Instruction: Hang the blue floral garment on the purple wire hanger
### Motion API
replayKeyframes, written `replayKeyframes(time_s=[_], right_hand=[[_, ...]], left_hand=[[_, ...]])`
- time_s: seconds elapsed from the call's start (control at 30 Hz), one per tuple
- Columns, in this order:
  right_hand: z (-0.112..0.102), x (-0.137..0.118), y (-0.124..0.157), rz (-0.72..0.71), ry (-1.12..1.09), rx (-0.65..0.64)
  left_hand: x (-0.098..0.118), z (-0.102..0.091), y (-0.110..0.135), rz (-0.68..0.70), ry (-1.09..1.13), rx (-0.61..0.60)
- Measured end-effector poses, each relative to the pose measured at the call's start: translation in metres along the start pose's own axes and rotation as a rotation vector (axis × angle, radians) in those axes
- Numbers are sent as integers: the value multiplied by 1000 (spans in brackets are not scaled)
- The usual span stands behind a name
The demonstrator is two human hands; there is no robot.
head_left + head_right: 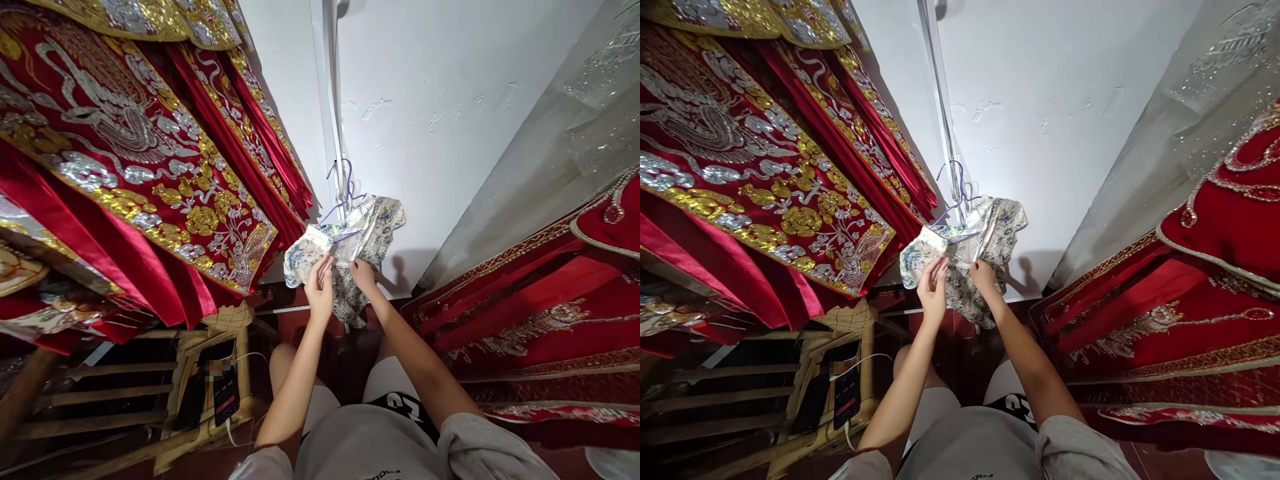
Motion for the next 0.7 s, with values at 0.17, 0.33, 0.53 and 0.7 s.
replayKeyframes(time_s=[0.17, 0.33, 0.53, 0.7], right_hand=[[1, 7, 52, -24, -218, -24], [-11, 8, 98, 0, -418, -37], [-34, -13, 99, 72, -565, -180], [-38, -34, 99, 90, -581, -236]], left_hand=[[-67, -15, 51, -269, -207, -50], [-81, -17, 80, -291, -337, -173], [-57, -11, 83, -272, -301, -170], [-44, -13, 85, -295, -187, -116]])
Point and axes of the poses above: each hand's wrist, its own y-axis away from the middle knuckle, its own z-axis out of the palm, x = y × z, the point moved 5 cm from there along -y, towards the middle knuckle, and after that the axes turned 15 degrees about x, right-handed, at the moved point
